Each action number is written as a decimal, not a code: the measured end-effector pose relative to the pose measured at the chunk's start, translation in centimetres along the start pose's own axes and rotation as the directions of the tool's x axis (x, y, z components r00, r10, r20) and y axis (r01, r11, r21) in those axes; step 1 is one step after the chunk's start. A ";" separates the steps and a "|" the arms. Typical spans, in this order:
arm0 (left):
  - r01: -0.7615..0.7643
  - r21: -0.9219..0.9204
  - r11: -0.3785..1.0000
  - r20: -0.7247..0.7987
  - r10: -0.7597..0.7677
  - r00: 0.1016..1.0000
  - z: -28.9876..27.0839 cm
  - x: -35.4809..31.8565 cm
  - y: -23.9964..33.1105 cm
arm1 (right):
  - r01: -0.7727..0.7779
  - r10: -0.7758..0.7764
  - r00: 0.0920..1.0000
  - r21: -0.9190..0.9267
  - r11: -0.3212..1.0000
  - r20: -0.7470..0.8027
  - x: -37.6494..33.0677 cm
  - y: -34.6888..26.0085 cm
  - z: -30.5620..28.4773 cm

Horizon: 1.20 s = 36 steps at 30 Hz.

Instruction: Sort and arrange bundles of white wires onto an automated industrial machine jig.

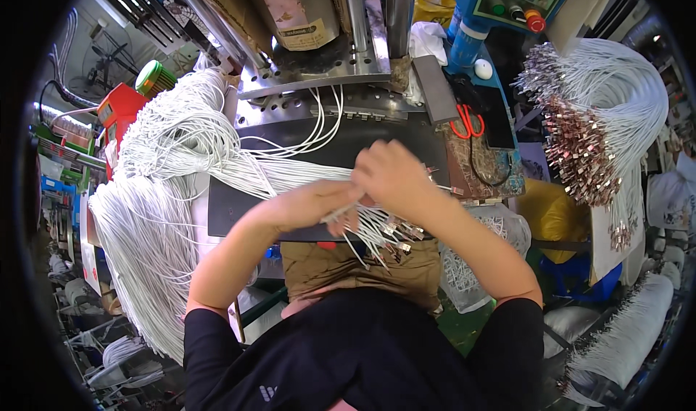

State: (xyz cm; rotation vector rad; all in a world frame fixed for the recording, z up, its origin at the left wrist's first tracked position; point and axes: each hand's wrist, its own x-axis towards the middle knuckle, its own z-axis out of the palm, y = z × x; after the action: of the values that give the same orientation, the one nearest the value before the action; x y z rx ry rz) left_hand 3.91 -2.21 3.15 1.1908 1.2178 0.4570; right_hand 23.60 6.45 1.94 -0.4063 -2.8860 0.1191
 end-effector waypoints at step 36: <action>-0.056 -0.340 0.939 -0.179 -0.007 0.984 -2.5 9.9 -3.1 | -0.413 0.761 0.606 0.909 0.055 0.230 0.7 8.3 7.7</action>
State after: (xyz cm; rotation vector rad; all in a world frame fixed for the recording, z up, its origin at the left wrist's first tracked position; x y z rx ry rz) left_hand 4.25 5.82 -3.92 0.8784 1.2145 0.7759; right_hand 23.30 14.26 -6.31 -1.1986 -1.5957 1.5771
